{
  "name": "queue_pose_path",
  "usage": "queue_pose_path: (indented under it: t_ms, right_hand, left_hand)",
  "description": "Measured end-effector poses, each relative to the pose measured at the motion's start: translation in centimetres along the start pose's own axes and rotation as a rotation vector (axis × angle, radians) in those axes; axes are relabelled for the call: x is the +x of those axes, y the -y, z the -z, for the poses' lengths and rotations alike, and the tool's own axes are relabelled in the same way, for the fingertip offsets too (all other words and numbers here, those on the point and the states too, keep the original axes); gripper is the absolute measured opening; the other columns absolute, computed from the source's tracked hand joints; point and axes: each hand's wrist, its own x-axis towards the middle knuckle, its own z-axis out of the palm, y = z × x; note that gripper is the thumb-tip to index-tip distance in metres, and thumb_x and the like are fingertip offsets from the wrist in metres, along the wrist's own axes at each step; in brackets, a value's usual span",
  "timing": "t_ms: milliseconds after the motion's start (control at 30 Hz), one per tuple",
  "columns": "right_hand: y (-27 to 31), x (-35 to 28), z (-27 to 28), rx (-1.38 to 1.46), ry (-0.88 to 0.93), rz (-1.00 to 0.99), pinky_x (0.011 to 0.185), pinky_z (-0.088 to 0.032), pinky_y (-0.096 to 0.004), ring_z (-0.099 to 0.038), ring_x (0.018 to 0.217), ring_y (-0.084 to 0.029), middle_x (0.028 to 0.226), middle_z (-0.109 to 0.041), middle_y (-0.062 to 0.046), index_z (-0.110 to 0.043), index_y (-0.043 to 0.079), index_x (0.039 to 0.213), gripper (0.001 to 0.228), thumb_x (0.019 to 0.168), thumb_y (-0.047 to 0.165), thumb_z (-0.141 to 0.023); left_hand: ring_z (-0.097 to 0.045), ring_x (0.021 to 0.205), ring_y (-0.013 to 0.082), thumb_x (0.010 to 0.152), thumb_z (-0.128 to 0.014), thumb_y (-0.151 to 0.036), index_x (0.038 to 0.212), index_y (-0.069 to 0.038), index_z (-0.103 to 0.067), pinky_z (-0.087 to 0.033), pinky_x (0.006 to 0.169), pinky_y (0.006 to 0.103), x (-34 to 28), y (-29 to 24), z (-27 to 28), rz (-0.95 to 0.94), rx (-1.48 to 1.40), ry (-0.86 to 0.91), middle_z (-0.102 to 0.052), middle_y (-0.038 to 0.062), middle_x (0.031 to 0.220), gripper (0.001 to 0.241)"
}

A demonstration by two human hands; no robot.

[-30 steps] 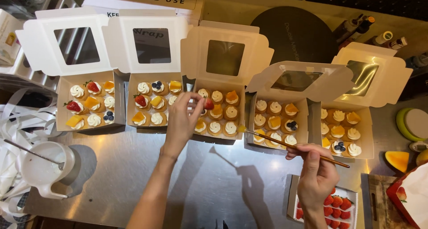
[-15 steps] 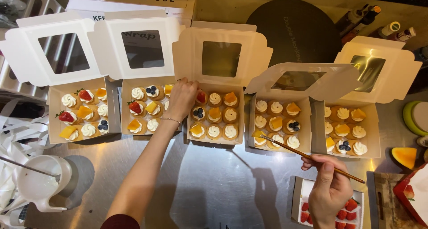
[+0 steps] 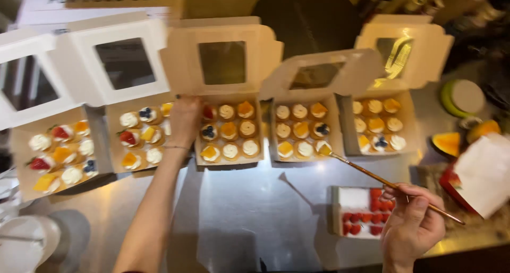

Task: The recorder is glazing strawberry halves with a brush and placing them on top of cream-filled tartlets in boxes.

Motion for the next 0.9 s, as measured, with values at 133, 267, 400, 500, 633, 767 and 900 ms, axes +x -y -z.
queue_pose_path:
  t_ms: [133, 267, 400, 500, 633, 767, 900]
  right_hand:
    - [2.7, -0.7, 7.8, -0.071, -0.265, -0.006, 0.092, -0.055, -0.025, -0.066, 0.100, -0.013, 0.112, -0.063, -0.005, -0.054, 0.008, 0.123, 0.029, 0.121, 0.036, -0.044]
    - [4.3, -1.6, 14.5, 0.018, -0.648, -0.048, 0.085, -0.051, -0.019, -0.059, 0.090, -0.008, 0.100, -0.061, -0.002, -0.057, 0.011, 0.110, 0.022, 0.116, 0.030, -0.048]
    - [4.3, -2.3, 18.3, 0.171, -0.744, -0.157, 0.083, -0.051, -0.021, -0.057, 0.090, -0.010, 0.101, -0.062, -0.006, -0.058, 0.006, 0.112, 0.026, 0.114, 0.030, -0.048]
    - [5.0, -2.4, 20.3, 0.236, -0.759, -0.176, 0.084, -0.050, -0.021, -0.057, 0.091, -0.011, 0.101, -0.062, -0.007, -0.060, 0.006, 0.111, 0.024, 0.112, 0.028, -0.052]
    - [4.5, -2.9, 24.4, 0.223, -0.736, -0.178, 0.084, -0.050, -0.022, -0.058, 0.092, -0.011, 0.103, -0.061, -0.007, -0.059, 0.006, 0.111, 0.025, 0.113, 0.029, -0.050]
    - [3.5, -2.8, 27.6, 0.195, -0.666, -0.222, 0.083, -0.050, -0.022, -0.057, 0.090, -0.012, 0.101, -0.061, -0.008, -0.058, 0.005, 0.111, 0.025, 0.115, 0.028, -0.049]
    - [1.7, -1.1, 28.3, 0.244, -0.532, -0.236, 0.081, -0.050, -0.025, -0.058, 0.087, -0.014, 0.099, -0.063, -0.009, -0.058, 0.003, 0.113, 0.025, 0.116, 0.026, -0.047]
  left_hand:
    - [-0.064, 0.074, 0.0306, 0.097, -0.071, -0.010, 0.101, -0.003, -0.074, -0.049, 0.066, 0.0406, 0.2, -6.7, 7.7, 0.036, -0.159, -0.120, -0.072, 0.012, 0.094, 0.009]
    - [-0.060, 0.074, 0.0204, 0.099, -0.068, 0.002, 0.115, 0.002, -0.069, -0.050, 0.064, 0.0315, -2.2, -20.8, 11.8, 0.233, -0.717, -0.001, -0.072, 0.011, 0.099, 0.016]
    - [-0.066, 0.072, 0.0184, 0.094, -0.068, -0.029, 0.094, -0.008, -0.076, -0.054, 0.070, 0.0298, -6.3, -36.6, 10.1, 0.190, -0.956, 0.519, -0.070, 0.003, 0.085, 0.022]
    - [-0.065, 0.070, 0.0230, 0.092, -0.064, -0.009, 0.103, -0.004, -0.059, -0.054, 0.071, 0.0362, -9.1, -44.4, 4.3, 0.118, -1.091, 0.605, -0.069, 0.011, 0.086, 0.013]
    - [-0.062, 0.080, 0.0364, 0.095, -0.067, -0.020, 0.110, -0.001, -0.049, -0.052, 0.074, 0.0462, -10.7, -49.9, -0.7, 0.116, -0.868, 0.497, -0.065, 0.019, 0.091, 0.030]
    - [-0.063, 0.081, 0.0282, 0.090, -0.074, -0.017, 0.110, -0.003, -0.050, -0.054, 0.075, 0.0412, -10.6, -51.4, -1.2, 0.219, -0.723, 0.472, -0.065, 0.014, 0.092, 0.035]
    - [-0.068, 0.067, 0.0169, 0.091, -0.073, -0.017, 0.112, -0.007, -0.053, -0.055, 0.066, 0.0310, -10.3, -50.9, 0.6, 0.410, -0.867, 0.451, -0.071, 0.005, 0.079, 0.031]
